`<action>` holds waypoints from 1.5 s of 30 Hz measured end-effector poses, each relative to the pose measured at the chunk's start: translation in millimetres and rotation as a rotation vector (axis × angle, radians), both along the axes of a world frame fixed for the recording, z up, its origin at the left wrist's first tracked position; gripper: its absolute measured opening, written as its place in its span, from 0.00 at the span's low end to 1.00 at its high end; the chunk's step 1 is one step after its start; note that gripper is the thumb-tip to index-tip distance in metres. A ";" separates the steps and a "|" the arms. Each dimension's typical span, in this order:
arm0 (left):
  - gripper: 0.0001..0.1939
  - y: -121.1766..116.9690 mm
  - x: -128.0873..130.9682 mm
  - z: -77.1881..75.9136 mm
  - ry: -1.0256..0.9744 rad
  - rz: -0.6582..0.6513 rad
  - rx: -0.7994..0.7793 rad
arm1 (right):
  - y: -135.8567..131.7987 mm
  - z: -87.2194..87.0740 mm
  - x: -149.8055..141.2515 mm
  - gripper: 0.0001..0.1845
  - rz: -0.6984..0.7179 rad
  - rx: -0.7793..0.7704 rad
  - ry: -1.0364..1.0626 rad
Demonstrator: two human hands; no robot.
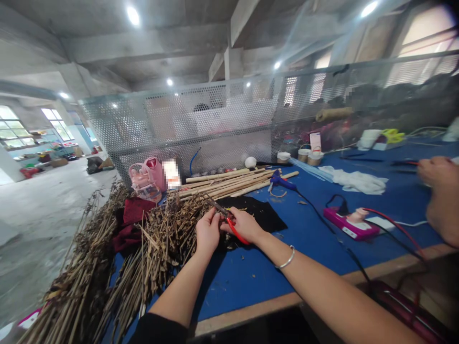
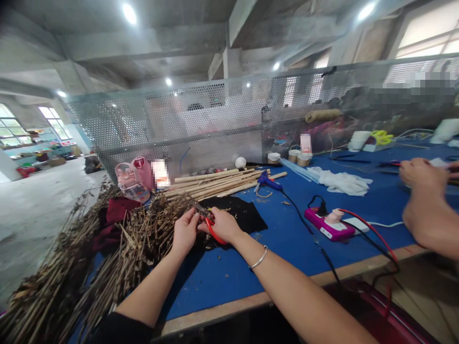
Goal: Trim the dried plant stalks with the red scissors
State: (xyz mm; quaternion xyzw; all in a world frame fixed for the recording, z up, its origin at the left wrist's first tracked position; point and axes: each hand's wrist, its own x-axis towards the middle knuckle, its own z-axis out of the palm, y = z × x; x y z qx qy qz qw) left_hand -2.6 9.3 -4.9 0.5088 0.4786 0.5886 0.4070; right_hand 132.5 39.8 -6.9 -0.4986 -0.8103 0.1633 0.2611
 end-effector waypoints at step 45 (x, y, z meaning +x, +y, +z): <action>0.09 3.1 -1.2 -3.2 0.100 0.045 -0.001 | 0.2 2.7 -5.1 0.22 -0.032 0.023 -0.148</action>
